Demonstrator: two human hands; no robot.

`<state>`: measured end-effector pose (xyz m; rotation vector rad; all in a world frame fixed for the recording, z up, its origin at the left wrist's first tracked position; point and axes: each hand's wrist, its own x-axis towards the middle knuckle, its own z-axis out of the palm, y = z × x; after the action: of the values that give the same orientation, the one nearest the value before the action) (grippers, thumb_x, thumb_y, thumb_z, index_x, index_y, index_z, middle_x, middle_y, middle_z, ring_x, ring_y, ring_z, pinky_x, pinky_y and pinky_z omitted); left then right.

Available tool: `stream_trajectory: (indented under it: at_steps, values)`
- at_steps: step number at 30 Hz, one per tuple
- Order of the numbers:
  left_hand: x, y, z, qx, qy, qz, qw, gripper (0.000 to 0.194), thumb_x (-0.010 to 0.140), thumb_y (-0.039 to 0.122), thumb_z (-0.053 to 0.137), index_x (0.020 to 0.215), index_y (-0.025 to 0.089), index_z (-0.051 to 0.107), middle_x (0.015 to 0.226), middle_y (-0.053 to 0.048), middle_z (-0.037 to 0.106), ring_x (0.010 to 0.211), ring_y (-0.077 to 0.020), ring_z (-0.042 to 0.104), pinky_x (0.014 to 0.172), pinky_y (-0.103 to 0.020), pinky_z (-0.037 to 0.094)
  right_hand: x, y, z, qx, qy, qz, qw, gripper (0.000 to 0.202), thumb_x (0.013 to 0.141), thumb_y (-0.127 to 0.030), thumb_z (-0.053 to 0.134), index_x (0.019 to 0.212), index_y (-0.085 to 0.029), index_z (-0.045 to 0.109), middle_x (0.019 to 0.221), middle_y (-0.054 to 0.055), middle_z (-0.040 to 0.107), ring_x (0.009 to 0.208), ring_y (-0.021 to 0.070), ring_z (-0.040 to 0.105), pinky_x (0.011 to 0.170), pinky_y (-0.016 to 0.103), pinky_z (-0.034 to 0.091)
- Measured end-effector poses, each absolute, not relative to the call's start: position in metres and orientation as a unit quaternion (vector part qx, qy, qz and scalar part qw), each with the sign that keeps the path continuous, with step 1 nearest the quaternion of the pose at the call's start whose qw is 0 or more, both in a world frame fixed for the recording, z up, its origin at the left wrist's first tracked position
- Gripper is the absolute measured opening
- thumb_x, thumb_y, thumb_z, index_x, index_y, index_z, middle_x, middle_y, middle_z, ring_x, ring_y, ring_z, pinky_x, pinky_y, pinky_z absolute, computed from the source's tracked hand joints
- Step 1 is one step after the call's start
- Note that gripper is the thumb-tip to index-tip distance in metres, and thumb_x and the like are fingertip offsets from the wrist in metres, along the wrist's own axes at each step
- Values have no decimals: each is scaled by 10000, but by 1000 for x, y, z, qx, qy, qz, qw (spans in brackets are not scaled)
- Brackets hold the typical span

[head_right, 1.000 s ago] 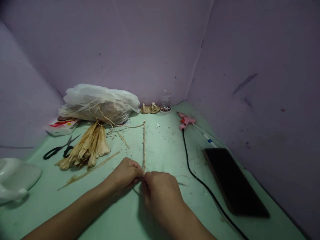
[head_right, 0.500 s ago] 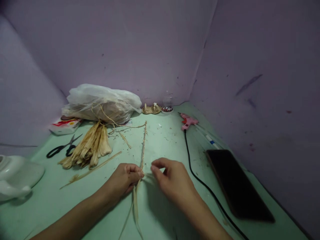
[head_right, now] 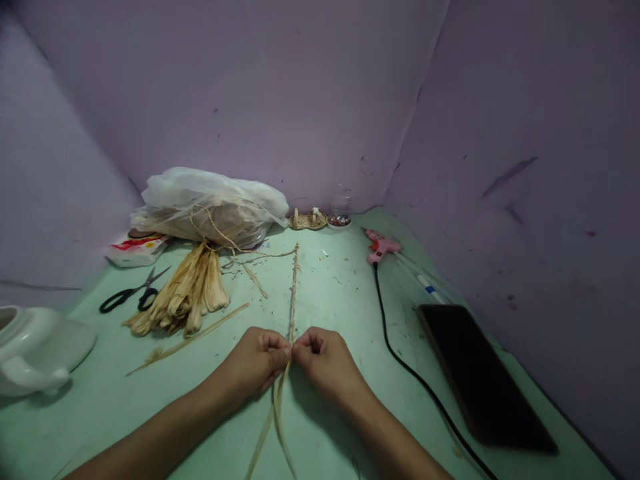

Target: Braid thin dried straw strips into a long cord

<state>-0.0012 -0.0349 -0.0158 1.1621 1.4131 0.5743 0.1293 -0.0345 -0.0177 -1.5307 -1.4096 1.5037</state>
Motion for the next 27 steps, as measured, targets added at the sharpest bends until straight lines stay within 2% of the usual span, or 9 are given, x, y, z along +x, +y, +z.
stream_trajectory:
  at_steps: [5,11,16,20,22,24,26,27]
  values:
    - [-8,-35,-8,559,625,198,508,139,600,203,462,515,132,545,409,18,457,393,-73,367,414,-191,257,129,-35,-15,-584,-521,560,272,97,667,-163,490,577,-169,454,348,-100,332,282,28,280,313,163,210]
    - [-5,-51,9,656,649,146,356,184,648,238,457,546,153,584,511,-26,537,487,-113,428,473,-219,249,126,-39,-13,-553,-481,612,297,70,682,-153,459,612,-158,455,476,-41,518,306,24,359,316,151,242]
    - [3,-77,10,749,595,113,268,202,721,246,415,695,177,603,625,-68,592,513,-140,442,509,-261,226,125,-40,-8,-557,-443,635,301,78,691,-157,452,615,-165,437,456,-58,494,289,29,357,306,156,226]
    - [1,-78,12,740,575,109,330,201,696,279,475,566,159,570,528,-53,544,476,-127,432,491,-256,245,125,-40,-5,-560,-434,636,306,62,677,-139,462,618,-157,450,470,-53,494,307,14,294,320,155,191]
    - [-2,-69,16,684,597,172,382,195,692,295,489,586,156,576,534,-30,541,485,-113,450,486,-232,287,126,-40,-5,-562,-435,634,306,75,683,-157,471,611,-158,452,442,-65,456,311,16,272,327,158,178]
    - [-4,-57,18,588,627,259,440,213,688,273,489,837,159,590,682,-20,584,477,-89,471,466,-213,325,126,-39,-6,-554,-441,637,306,105,699,-183,472,600,-160,448,436,-68,442,310,19,267,330,164,172]
    - [-3,-48,18,477,629,289,541,423,673,243,488,1086,155,469,771,-25,578,414,-75,469,398,-211,334,126,-39,-8,-543,-451,639,307,124,711,-203,474,598,-161,449,436,-68,441,305,20,265,333,169,177]
    - [-1,-45,17,430,612,285,599,469,663,228,488,1120,141,430,754,-22,570,388,-75,466,367,-210,332,126,-39,-9,-539,-456,638,308,124,716,-210,477,605,-161,455,438,-66,446,306,22,270,335,171,183]
